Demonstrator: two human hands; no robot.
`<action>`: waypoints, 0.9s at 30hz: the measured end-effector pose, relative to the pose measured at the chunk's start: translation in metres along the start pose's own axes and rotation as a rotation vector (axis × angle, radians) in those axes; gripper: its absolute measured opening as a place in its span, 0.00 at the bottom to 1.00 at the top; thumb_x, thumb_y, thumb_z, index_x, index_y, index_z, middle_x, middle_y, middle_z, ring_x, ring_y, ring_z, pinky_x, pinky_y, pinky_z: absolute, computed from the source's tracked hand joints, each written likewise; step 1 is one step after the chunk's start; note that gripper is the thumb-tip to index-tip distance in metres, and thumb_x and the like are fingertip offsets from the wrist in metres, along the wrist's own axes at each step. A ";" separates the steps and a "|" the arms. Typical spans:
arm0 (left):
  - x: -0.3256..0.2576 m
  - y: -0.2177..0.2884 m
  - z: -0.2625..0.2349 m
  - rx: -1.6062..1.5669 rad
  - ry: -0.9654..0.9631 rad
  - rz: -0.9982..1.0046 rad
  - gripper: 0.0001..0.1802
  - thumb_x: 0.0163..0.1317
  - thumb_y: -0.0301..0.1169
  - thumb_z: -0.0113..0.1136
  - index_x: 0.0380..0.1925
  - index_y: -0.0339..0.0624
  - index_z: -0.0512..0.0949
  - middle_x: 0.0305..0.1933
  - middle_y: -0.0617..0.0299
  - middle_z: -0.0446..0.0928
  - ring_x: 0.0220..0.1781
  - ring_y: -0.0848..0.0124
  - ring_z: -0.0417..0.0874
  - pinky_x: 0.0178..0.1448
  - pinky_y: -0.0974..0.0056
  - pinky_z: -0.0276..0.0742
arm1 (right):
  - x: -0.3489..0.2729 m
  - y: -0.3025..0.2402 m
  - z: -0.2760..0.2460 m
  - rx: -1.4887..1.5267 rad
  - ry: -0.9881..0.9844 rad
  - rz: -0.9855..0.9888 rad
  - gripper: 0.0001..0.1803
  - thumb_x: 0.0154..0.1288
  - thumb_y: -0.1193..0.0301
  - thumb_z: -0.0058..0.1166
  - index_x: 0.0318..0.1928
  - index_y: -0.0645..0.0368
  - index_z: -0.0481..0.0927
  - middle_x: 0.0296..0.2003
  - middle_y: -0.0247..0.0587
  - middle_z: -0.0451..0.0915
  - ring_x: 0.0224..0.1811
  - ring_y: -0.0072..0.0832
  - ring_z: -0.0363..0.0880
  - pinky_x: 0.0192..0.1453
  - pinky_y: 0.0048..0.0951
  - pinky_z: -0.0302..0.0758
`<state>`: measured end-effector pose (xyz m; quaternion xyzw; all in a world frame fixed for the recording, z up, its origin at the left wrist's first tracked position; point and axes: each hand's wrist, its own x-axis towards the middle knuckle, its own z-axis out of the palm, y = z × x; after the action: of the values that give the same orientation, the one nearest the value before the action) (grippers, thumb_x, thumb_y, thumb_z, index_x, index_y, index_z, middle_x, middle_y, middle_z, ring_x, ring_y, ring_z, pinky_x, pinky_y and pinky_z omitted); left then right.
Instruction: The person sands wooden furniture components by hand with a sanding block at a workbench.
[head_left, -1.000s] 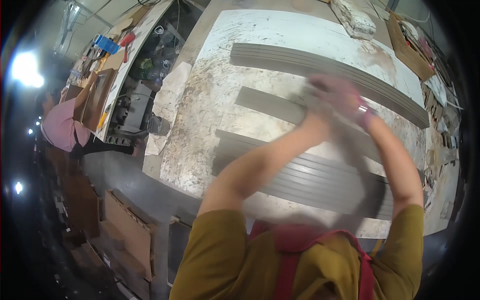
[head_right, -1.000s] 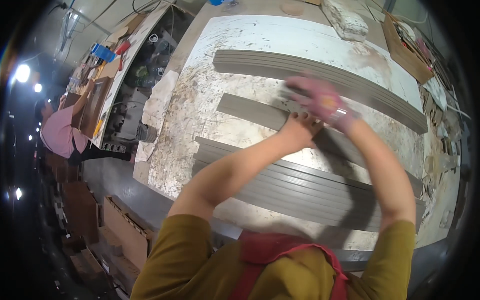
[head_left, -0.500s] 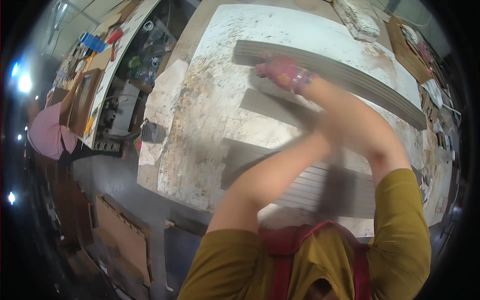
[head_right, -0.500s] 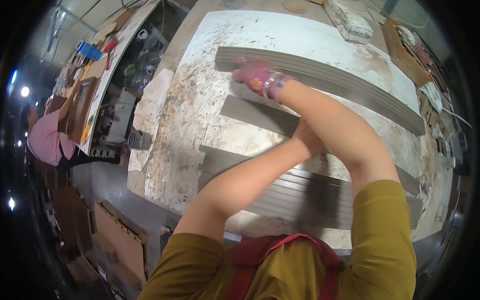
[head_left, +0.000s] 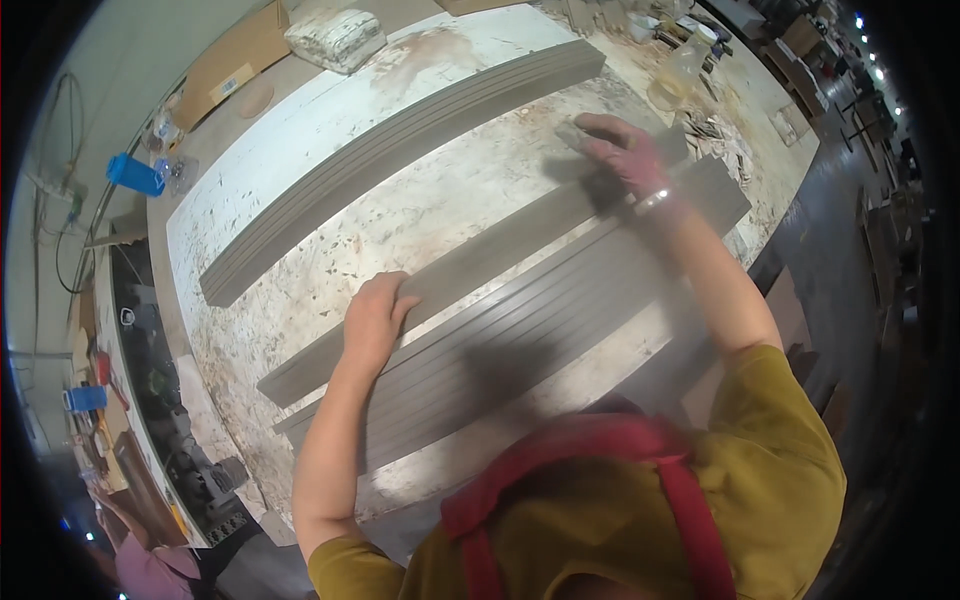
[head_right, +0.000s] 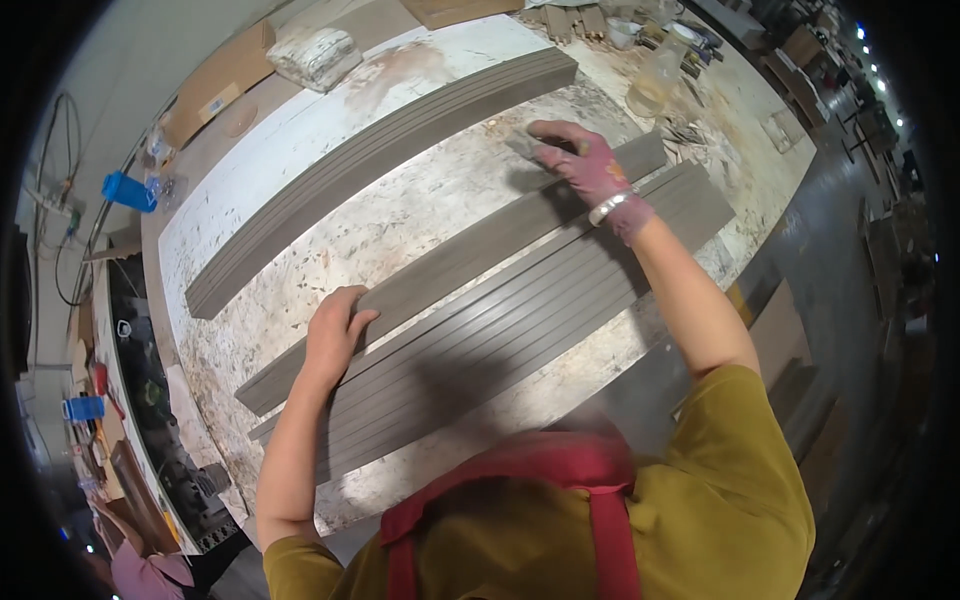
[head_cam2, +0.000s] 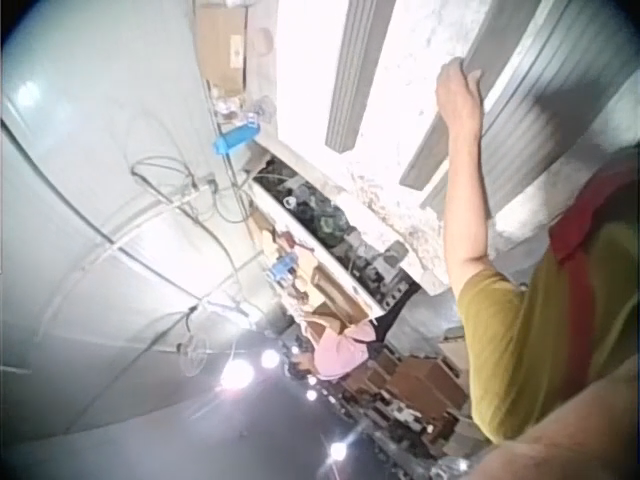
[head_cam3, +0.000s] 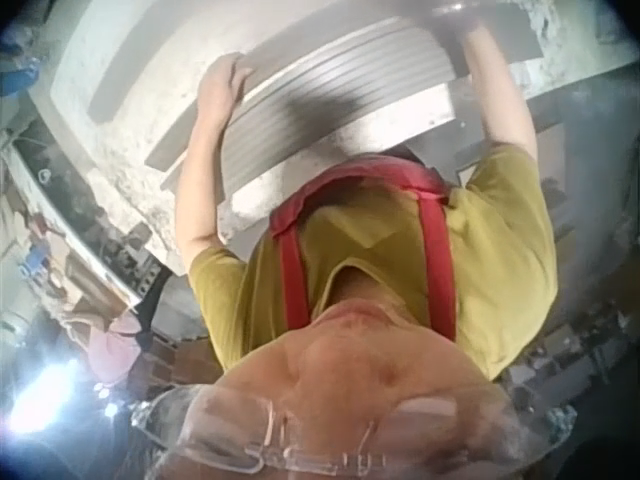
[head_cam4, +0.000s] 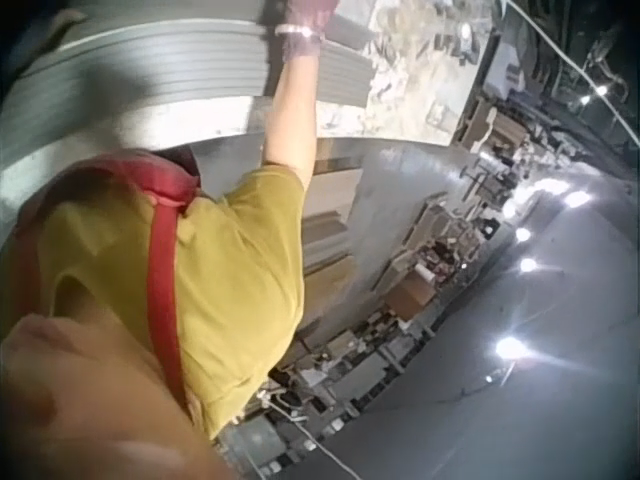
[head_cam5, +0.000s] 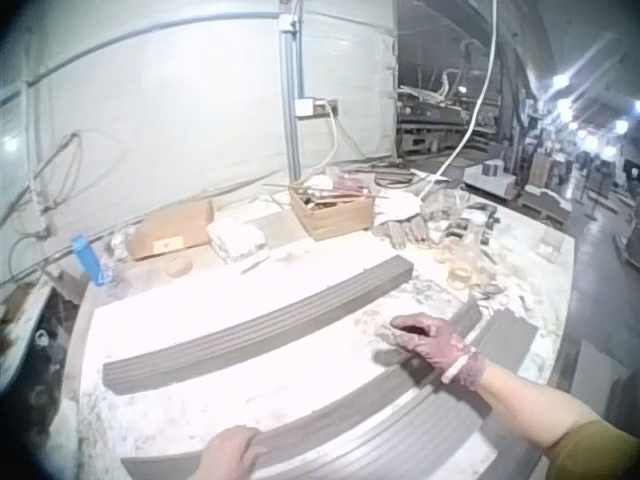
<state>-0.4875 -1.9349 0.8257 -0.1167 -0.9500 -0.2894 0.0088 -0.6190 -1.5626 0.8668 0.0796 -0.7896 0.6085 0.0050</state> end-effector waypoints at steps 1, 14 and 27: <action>0.001 0.006 -0.005 0.035 -0.001 0.006 0.15 0.55 0.32 0.63 0.41 0.40 0.76 0.40 0.51 0.77 0.44 0.51 0.76 0.47 0.55 0.71 | -0.005 0.007 -0.012 0.027 0.024 -0.004 0.20 0.63 0.66 0.58 0.53 0.62 0.77 0.47 0.37 0.79 0.48 0.23 0.75 0.55 0.23 0.70; -0.001 -0.009 -0.013 0.039 -0.211 -0.175 0.19 0.54 0.31 0.63 0.46 0.41 0.77 0.41 0.51 0.77 0.47 0.54 0.76 0.51 0.57 0.71 | 0.012 0.035 -0.037 0.116 0.016 -0.044 0.19 0.60 0.68 0.60 0.51 0.62 0.79 0.47 0.40 0.79 0.49 0.26 0.75 0.56 0.27 0.70; 0.055 0.039 0.009 0.188 -0.430 0.128 0.35 0.48 0.36 0.66 0.58 0.42 0.68 0.54 0.49 0.70 0.55 0.51 0.72 0.58 0.56 0.70 | 0.001 0.032 -0.019 -0.153 -0.077 -0.070 0.20 0.59 0.63 0.58 0.50 0.60 0.79 0.47 0.43 0.77 0.52 0.33 0.75 0.57 0.30 0.70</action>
<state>-0.5315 -1.8870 0.8441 -0.2342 -0.9435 -0.1670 -0.1644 -0.6263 -1.5369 0.8405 0.1299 -0.8300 0.5425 0.0017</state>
